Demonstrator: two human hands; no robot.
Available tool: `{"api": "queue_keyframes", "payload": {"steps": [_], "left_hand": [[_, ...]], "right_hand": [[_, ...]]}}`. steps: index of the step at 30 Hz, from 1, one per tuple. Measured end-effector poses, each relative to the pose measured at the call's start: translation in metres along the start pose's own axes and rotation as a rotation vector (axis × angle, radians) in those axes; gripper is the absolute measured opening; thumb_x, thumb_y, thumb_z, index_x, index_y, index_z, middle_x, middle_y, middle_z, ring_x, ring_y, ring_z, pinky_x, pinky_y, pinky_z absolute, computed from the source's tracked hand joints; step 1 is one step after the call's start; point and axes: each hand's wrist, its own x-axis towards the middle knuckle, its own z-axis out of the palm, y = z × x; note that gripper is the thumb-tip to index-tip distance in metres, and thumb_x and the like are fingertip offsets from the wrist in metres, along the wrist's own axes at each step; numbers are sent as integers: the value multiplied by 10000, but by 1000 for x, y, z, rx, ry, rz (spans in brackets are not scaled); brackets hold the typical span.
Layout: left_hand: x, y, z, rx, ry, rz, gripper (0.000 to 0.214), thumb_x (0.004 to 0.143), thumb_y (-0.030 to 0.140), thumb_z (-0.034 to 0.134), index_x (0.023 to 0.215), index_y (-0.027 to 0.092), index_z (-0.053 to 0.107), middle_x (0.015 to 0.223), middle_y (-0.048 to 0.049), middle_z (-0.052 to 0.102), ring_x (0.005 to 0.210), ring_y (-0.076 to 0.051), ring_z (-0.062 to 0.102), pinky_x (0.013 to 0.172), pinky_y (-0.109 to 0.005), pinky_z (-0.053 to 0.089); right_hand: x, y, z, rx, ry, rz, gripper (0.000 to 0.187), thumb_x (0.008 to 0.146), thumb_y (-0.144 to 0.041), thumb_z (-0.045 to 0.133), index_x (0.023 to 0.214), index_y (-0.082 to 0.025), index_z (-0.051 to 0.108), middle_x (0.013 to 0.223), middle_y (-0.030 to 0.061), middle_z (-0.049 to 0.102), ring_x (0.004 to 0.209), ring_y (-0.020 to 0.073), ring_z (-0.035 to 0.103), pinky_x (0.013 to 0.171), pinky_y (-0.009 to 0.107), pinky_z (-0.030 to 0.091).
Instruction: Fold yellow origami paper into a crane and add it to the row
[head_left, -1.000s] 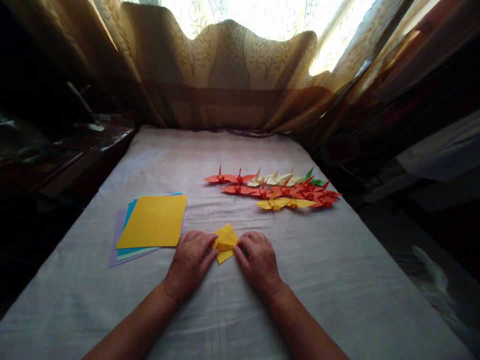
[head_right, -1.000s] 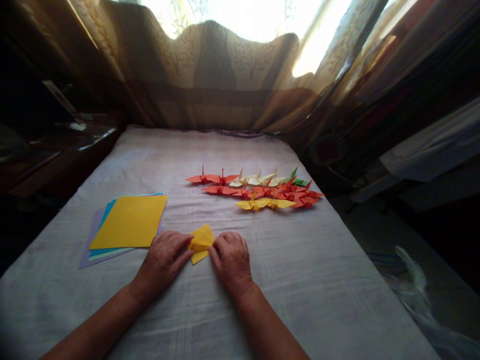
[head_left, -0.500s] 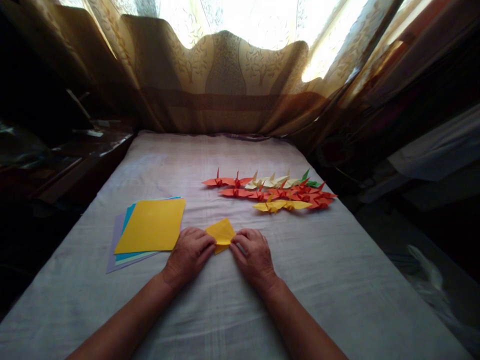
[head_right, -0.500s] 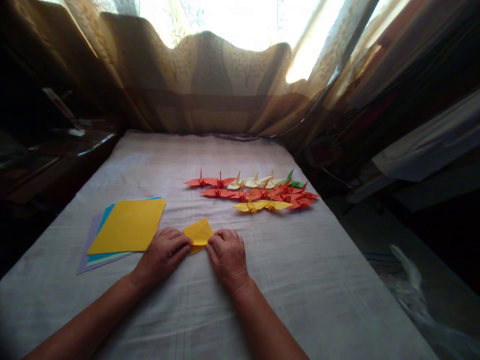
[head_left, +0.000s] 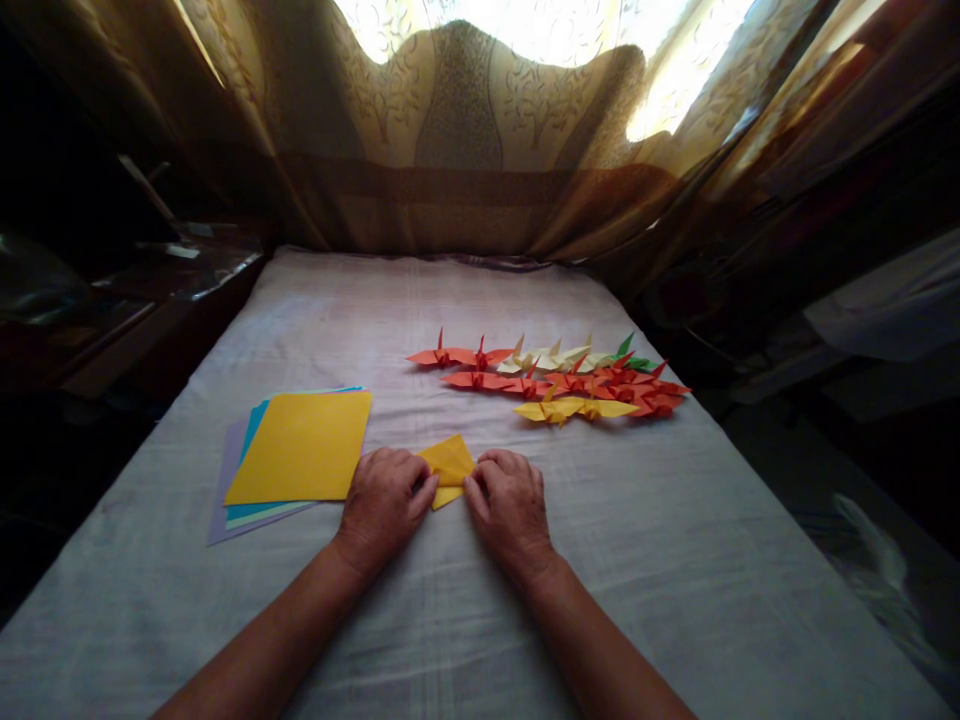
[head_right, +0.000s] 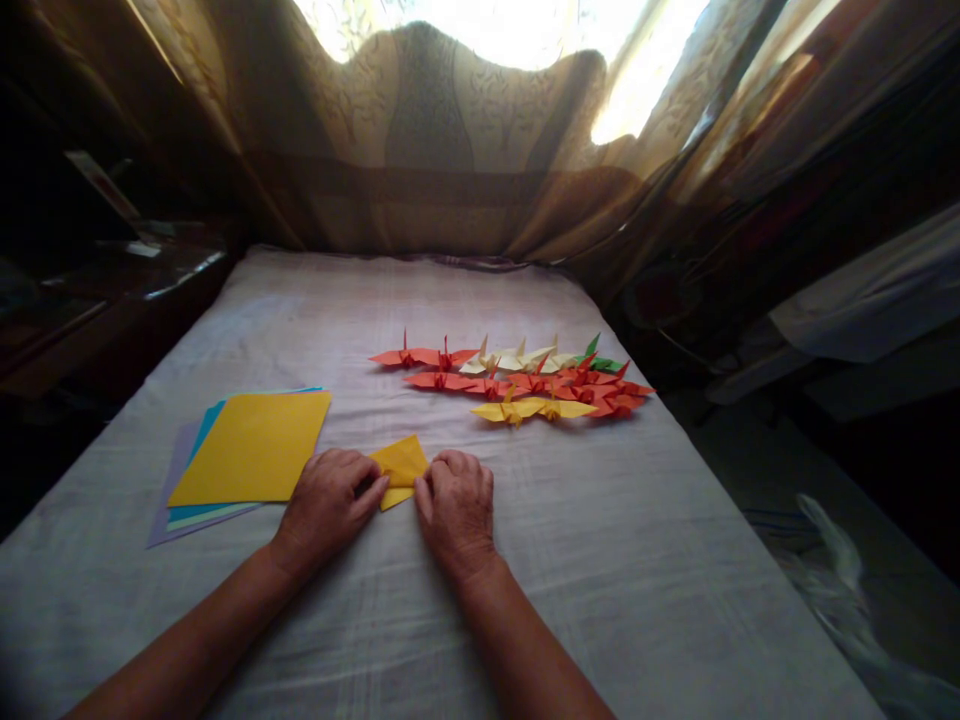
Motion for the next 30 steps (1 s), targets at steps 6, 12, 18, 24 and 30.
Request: {"api": "queue_keyframes", "payload": {"steps": [6, 12, 18, 24, 30], "left_hand": [[3, 3, -3, 49, -74, -57, 173, 882, 302, 618, 740, 203, 622, 780, -36, 655, 808, -234, 568, 758, -359, 354], [3, 5, -3, 61, -84, -63, 168, 890, 303, 610, 754, 205, 615, 788, -35, 650, 819, -238, 565, 760, -361, 351], [3, 6, -3, 73, -69, -64, 164, 895, 301, 604, 760, 208, 609, 802, -36, 649, 826, -236, 560, 763, -361, 352], [2, 4, -2, 49, -56, -71, 148, 886, 298, 619, 766, 212, 604, 812, -32, 648, 829, -235, 562, 773, -361, 359], [1, 1, 0, -12, -45, -88, 104, 871, 275, 629, 799, 209, 595, 822, -24, 647, 828, -228, 570, 768, -351, 371]], "right_hand": [[1, -2, 0, -20, -13, 49, 109, 859, -219, 680, 777, -212, 608, 932, 30, 661, 926, 218, 537, 822, 341, 320], [1, -2, 0, -28, -7, 57, 109, 858, -231, 690, 788, -215, 607, 925, 25, 656, 915, 220, 526, 817, 344, 311], [1, -3, 0, -17, -7, 71, 119, 856, -223, 690, 776, -215, 602, 937, 29, 659, 925, 221, 528, 826, 344, 308], [1, -4, 0, -11, -14, 80, 123, 856, -230, 686, 772, -215, 598, 936, 29, 655, 920, 221, 530, 826, 345, 310], [1, -4, -1, -7, -10, 83, 111, 845, -211, 687, 786, -215, 594, 918, 26, 651, 913, 223, 532, 818, 342, 311]]}}
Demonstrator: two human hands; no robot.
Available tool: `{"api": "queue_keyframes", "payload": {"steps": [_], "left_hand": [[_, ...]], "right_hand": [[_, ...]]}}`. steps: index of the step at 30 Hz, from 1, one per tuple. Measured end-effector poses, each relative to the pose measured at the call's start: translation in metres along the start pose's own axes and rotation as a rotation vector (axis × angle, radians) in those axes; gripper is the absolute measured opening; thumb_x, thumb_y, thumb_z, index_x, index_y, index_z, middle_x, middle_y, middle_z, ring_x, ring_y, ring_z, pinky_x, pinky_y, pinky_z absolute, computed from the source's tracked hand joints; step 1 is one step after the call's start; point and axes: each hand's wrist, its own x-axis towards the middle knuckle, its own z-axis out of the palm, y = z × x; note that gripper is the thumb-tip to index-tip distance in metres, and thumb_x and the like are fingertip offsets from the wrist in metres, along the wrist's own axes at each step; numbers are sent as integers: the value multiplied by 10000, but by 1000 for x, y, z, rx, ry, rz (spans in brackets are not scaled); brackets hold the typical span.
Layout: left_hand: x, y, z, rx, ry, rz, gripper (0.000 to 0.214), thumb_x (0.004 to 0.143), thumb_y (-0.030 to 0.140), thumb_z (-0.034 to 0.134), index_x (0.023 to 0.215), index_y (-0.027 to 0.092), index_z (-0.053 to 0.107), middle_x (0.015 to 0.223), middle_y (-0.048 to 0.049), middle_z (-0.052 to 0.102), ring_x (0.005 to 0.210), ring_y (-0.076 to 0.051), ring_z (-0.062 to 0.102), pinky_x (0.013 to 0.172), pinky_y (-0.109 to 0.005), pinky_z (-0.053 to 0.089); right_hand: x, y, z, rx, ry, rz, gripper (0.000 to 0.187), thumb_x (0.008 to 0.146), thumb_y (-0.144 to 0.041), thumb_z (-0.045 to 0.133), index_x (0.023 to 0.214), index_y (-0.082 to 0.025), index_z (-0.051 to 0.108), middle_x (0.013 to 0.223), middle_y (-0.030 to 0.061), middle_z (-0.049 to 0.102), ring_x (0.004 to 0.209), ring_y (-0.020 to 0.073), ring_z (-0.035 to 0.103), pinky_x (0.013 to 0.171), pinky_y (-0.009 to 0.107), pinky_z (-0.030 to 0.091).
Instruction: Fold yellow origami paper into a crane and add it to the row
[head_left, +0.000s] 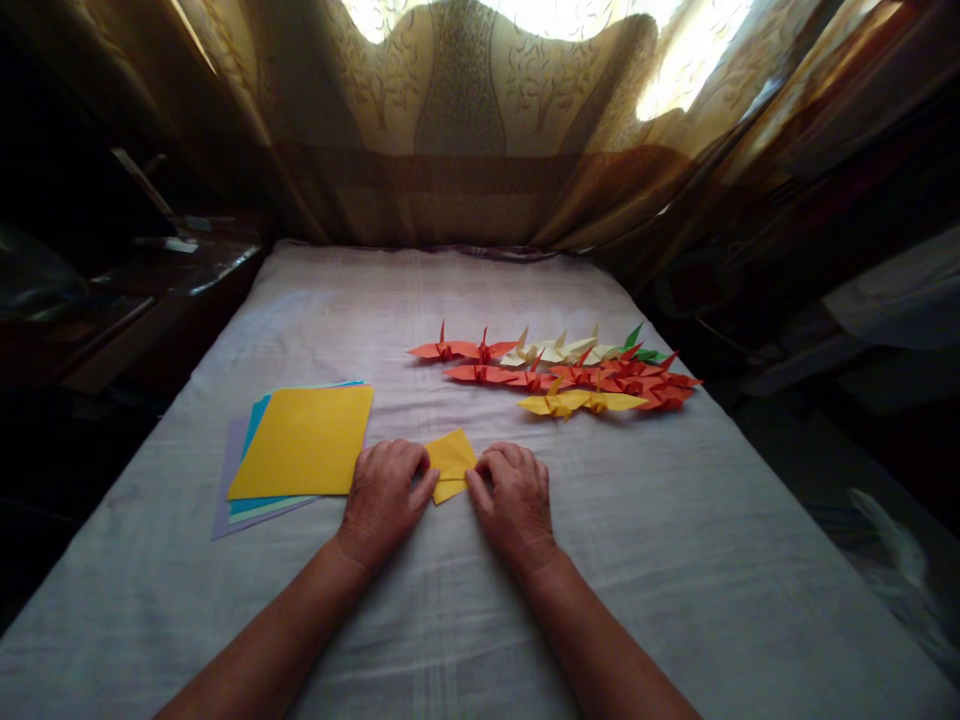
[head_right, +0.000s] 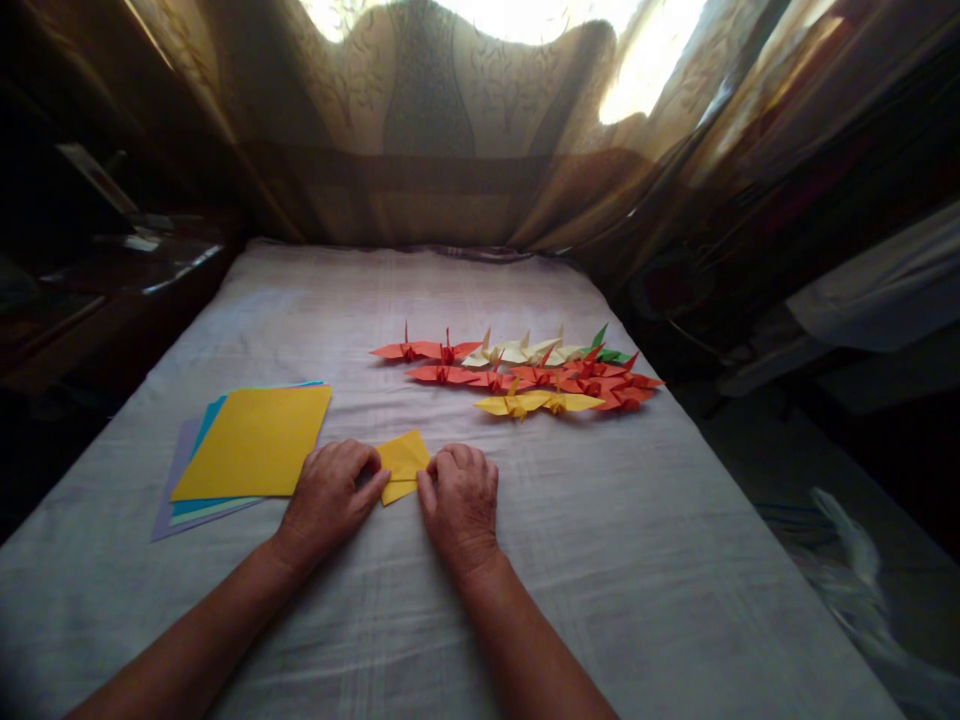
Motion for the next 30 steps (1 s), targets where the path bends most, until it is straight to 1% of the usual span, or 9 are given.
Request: {"api": "queue_keyframes", "payload": {"steps": [6, 10, 14, 18, 20, 22, 23, 26, 30], "left_hand": [[2, 0, -2, -61, -16, -32, 75, 856, 256, 651, 810, 210, 612, 829, -14, 658, 839, -223, 581, 790, -353, 380], [4, -2, -3, -119, -47, -37, 9, 852, 230, 660, 851, 230, 669, 866, -7, 680, 872, -217, 595, 817, -355, 380], [2, -6, 1, -148, -32, 11, 118, 886, 266, 633, 942, 287, 734, 901, -15, 687, 897, -218, 597, 836, -363, 383], [-2, -9, 3, -157, -11, 60, 173, 893, 279, 623, 1005, 309, 751, 916, -28, 681, 892, -216, 594, 839, -367, 396], [-3, -10, 3, -161, -7, 67, 203, 889, 282, 627, 1060, 297, 735, 940, -33, 684, 910, -222, 597, 853, -375, 404], [-4, -10, 2, -173, 9, 55, 212, 889, 291, 629, 1083, 262, 709, 961, -40, 691, 925, -226, 601, 857, -376, 412], [-3, -10, 2, -180, 16, 45, 193, 892, 297, 625, 1061, 245, 700, 960, -41, 694, 923, -224, 604, 855, -374, 416], [-2, -7, 1, -184, 18, 17, 116, 901, 310, 610, 910, 223, 686, 901, -36, 691, 885, -216, 607, 837, -366, 417], [0, -2, -1, -159, -3, -5, 143, 900, 292, 605, 805, 214, 676, 848, -32, 674, 857, -216, 600, 815, -365, 402]], "right_hand": [[0, 0, 0, 1, -15, 0, 85, 850, -213, 682, 817, -220, 605, 938, 29, 650, 911, 226, 529, 813, 344, 307], [1, 1, 0, 14, -34, 9, 73, 853, -202, 672, 821, -224, 611, 947, 26, 649, 926, 224, 530, 820, 341, 306], [2, 1, 0, 21, -34, 16, 67, 847, -197, 672, 819, -226, 619, 962, 24, 650, 933, 218, 531, 821, 335, 308], [2, 1, 1, 2, -17, 4, 63, 856, -201, 653, 810, -224, 617, 947, 25, 642, 927, 211, 531, 820, 330, 313], [2, 1, 1, -7, -12, 1, 60, 862, -205, 644, 812, -223, 616, 942, 28, 639, 930, 212, 532, 825, 331, 315], [2, 1, 2, -6, -10, 0, 56, 865, -212, 641, 815, -224, 618, 945, 30, 638, 936, 214, 532, 831, 333, 316], [1, 1, 2, -2, -9, -1, 54, 865, -216, 642, 817, -225, 619, 950, 30, 638, 939, 213, 531, 833, 333, 316], [1, 2, 2, 12, -6, -4, 51, 858, -224, 659, 821, -226, 624, 969, 29, 640, 946, 213, 529, 837, 332, 316], [0, 2, 2, 21, -12, -1, 52, 852, -229, 674, 829, -225, 629, 978, 32, 646, 948, 217, 528, 839, 334, 314]]}}
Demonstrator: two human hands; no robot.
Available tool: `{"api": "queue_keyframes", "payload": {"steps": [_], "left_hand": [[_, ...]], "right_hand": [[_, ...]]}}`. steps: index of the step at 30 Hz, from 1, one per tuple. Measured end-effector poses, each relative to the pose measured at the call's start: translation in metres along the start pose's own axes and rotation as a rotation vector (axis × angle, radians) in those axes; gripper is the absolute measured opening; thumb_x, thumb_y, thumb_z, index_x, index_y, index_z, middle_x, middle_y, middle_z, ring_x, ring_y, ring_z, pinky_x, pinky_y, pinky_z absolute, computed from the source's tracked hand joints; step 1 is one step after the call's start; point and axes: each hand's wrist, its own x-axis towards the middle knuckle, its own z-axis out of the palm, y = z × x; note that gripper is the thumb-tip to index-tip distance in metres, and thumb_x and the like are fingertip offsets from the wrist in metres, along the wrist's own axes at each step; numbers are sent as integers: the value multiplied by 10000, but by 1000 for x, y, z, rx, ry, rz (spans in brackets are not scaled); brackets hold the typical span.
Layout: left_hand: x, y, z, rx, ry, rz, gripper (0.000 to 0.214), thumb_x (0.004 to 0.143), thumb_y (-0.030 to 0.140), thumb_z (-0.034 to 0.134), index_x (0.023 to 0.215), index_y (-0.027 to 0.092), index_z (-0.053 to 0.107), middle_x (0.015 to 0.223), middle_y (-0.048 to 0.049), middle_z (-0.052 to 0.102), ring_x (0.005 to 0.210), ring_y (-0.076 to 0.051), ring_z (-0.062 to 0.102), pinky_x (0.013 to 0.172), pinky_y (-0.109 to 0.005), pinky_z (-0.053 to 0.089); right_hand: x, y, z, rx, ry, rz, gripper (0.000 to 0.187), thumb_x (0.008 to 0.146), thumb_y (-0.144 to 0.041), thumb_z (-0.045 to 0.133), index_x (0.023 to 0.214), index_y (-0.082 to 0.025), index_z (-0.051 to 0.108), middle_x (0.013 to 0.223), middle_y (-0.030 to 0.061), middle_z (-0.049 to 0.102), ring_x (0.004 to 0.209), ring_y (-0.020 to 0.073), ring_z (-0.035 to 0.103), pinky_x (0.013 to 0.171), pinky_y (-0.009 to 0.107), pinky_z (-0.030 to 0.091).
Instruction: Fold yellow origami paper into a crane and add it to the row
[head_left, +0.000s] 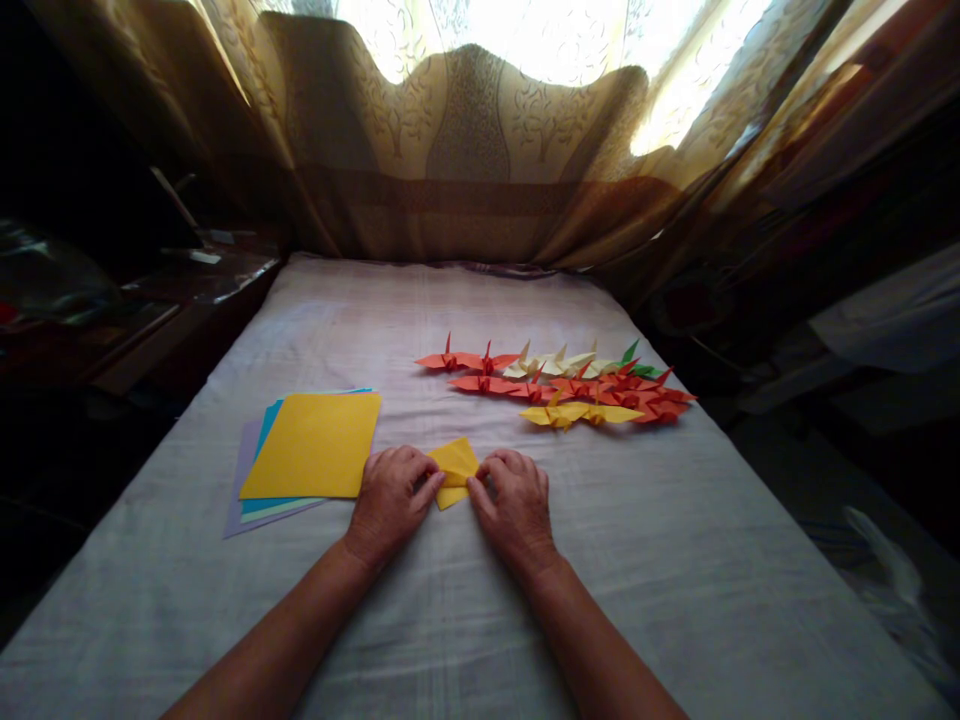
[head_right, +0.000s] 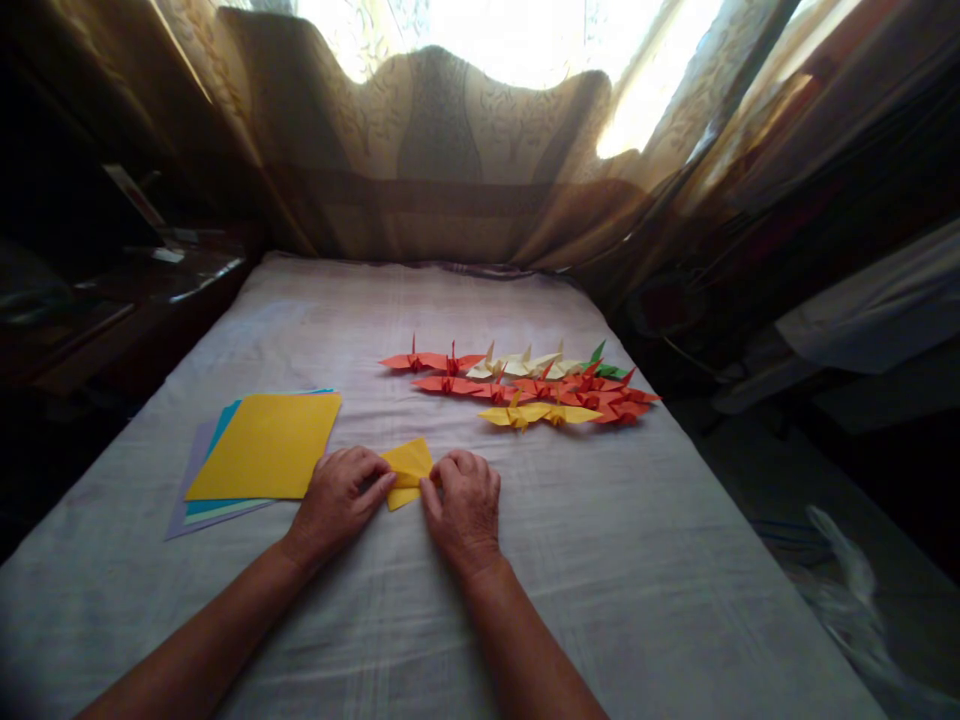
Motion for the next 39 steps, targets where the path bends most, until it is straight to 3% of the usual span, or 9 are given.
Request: {"api": "queue_keyframes", "payload": {"steps": [8, 27, 34, 39], "left_hand": [[0, 6, -1, 114, -46, 3, 136, 888, 276, 617, 777, 203, 647, 868, -46, 650, 871, -227, 575, 823, -369, 386], [3, 3, 1, 123, -31, -13, 117, 879, 273, 642, 786, 205, 627, 860, -35, 634, 863, -225, 569, 816, -364, 375], [1, 2, 3, 97, -11, -15, 114, 879, 286, 643, 805, 209, 602, 862, -33, 632, 874, -225, 564, 820, -359, 374], [2, 1, 2, 106, -30, -9, 118, 880, 292, 649, 821, 210, 588, 864, -31, 625, 879, -229, 559, 812, -358, 370]], "right_hand": [[0, -1, -1, 1, 8, 8, 49, 846, -214, 674, 826, -226, 631, 976, 31, 647, 942, 215, 531, 835, 334, 313], [1, -4, -1, -37, 14, 11, 52, 842, -214, 664, 816, -227, 620, 943, 33, 641, 925, 216, 530, 817, 335, 313], [3, -17, 2, -107, 18, 58, 238, 807, -410, 730, 802, -222, 584, 901, 45, 610, 927, 250, 518, 802, 358, 317], [3, -15, 4, -74, 33, 67, 201, 802, -351, 728, 821, -224, 574, 953, 49, 619, 958, 250, 521, 824, 364, 324]]}}
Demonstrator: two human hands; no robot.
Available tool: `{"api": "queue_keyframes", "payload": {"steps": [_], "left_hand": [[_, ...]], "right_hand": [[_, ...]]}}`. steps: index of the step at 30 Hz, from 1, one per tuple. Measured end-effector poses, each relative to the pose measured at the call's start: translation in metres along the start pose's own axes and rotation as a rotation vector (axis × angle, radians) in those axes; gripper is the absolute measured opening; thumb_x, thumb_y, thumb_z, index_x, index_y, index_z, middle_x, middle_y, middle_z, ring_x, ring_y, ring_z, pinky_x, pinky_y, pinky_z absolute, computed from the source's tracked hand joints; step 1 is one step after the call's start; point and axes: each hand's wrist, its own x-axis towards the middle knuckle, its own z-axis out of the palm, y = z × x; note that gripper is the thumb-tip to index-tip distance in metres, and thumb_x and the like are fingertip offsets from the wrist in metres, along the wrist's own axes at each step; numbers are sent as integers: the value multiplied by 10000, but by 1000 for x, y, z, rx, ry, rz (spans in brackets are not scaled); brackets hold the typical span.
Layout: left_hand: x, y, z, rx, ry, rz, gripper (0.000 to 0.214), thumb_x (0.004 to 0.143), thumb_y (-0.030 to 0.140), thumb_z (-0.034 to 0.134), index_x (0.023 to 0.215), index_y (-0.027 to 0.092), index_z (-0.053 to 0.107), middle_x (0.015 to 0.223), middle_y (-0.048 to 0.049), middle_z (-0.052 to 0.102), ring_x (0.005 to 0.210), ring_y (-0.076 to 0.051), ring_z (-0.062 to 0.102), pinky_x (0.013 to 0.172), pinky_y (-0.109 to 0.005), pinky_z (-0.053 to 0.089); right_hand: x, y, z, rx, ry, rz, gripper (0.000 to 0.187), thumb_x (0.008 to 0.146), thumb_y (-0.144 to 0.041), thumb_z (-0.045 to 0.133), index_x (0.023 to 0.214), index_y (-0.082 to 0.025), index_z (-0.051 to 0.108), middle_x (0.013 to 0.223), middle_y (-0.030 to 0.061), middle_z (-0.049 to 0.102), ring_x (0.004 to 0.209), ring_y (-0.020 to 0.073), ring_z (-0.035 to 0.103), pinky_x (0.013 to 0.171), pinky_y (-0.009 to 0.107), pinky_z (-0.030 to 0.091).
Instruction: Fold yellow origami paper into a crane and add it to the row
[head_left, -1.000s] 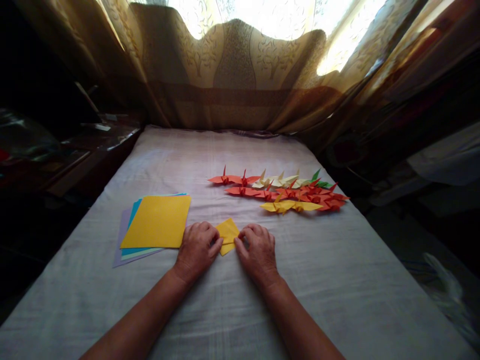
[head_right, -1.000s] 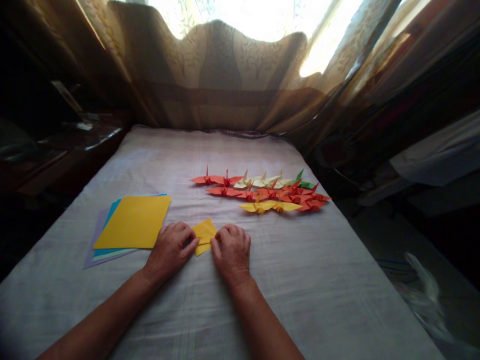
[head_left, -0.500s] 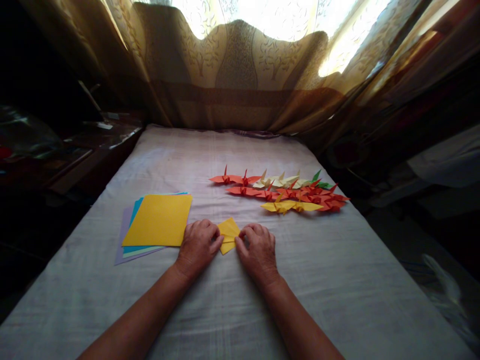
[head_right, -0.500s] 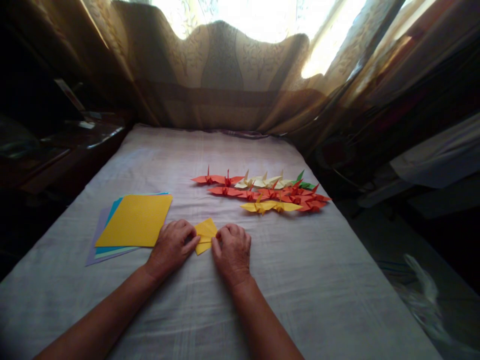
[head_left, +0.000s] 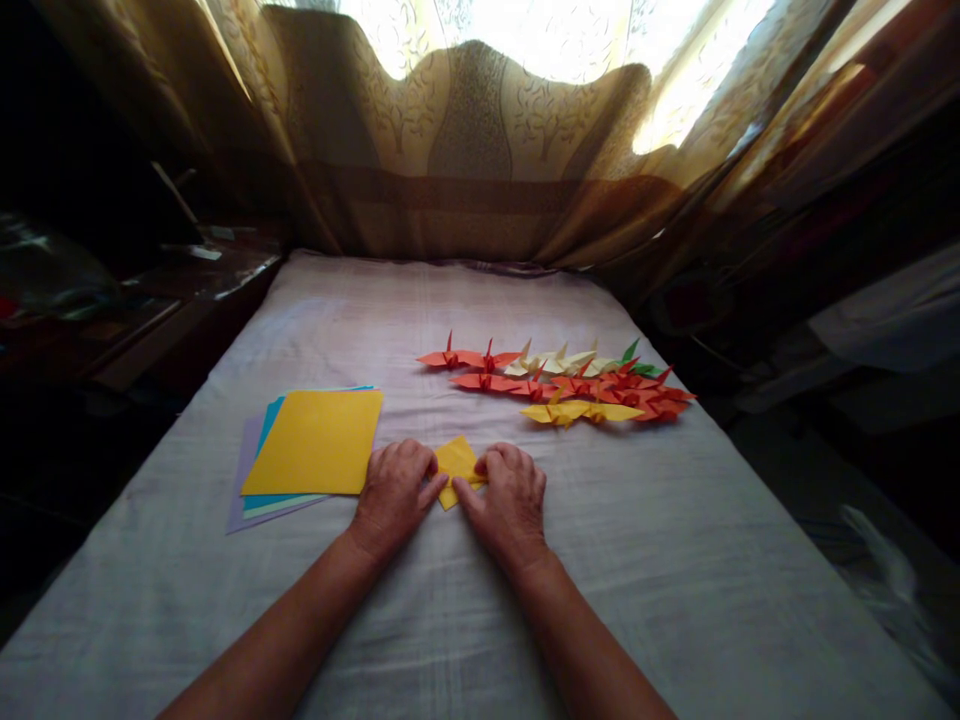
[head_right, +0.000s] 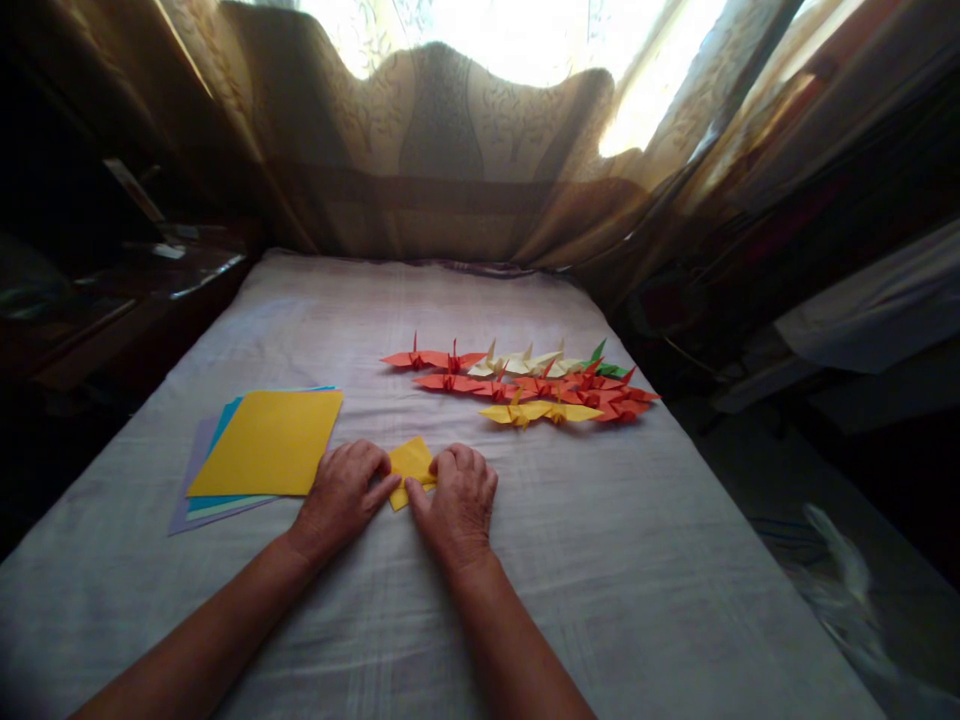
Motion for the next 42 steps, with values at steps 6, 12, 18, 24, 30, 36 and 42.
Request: {"api": "queue_keyframes", "payload": {"steps": [6, 12, 18, 24, 30, 36, 42], "left_hand": [[0, -4, -1, -16, -30, 22, 109, 879, 273, 646, 818, 210, 582, 857, -25, 616, 867, -225, 561, 792, -349, 372], [0, -4, -4, -19, -53, 28, 93, 901, 262, 606, 829, 207, 582, 896, -37, 625, 879, -229, 568, 808, -360, 393], [-6, -8, -1, -21, 8, 59, 120, 937, 219, 500, 896, 210, 612, 924, -56, 648, 906, -236, 576, 847, -380, 427], [-16, -6, 7, -13, 107, 182, 207, 923, 281, 572, 1111, 239, 647, 1071, -63, 661, 995, -248, 581, 894, -397, 451], [-11, -6, 12, 32, 78, 165, 249, 914, 245, 586, 1154, 252, 652, 1083, -64, 673, 1009, -260, 586, 898, -411, 453], [-9, -4, 9, 0, 44, 109, 171, 900, 250, 608, 1061, 215, 654, 1071, -71, 675, 1024, -262, 579, 915, -405, 434], [-4, 0, 5, 8, 6, 78, 90, 932, 256, 582, 966, 217, 656, 994, -50, 672, 974, -250, 574, 867, -385, 411]], "right_hand": [[0, 17, -4, 66, -29, 9, 83, 815, -182, 678, 829, -231, 612, 1054, 45, 641, 1022, 236, 536, 865, 361, 332], [-1, 21, -5, 118, -28, 11, 82, 836, -158, 655, 827, -236, 631, 1074, 36, 637, 1038, 227, 537, 888, 364, 333], [-2, 19, -4, 98, -19, 6, 62, 841, -175, 657, 834, -233, 635, 1080, 45, 642, 1028, 234, 533, 882, 367, 333], [-2, 23, -1, 129, -3, -4, 69, 876, -175, 616, 845, -230, 645, 1080, 41, 661, 1033, 221, 539, 893, 356, 327], [-3, 31, 0, 189, 10, -31, 116, 866, -148, 586, 865, -232, 668, 1104, 42, 680, 1053, 219, 560, 896, 357, 342], [-7, 32, 0, 240, 52, -104, 201, 801, -123, 617, 952, -237, 683, 1142, 47, 672, 1080, 220, 567, 926, 360, 348], [-5, 26, -3, 184, -5, -66, 79, 832, -169, 649, 849, -239, 681, 1108, 45, 678, 1065, 227, 565, 928, 378, 340]]}}
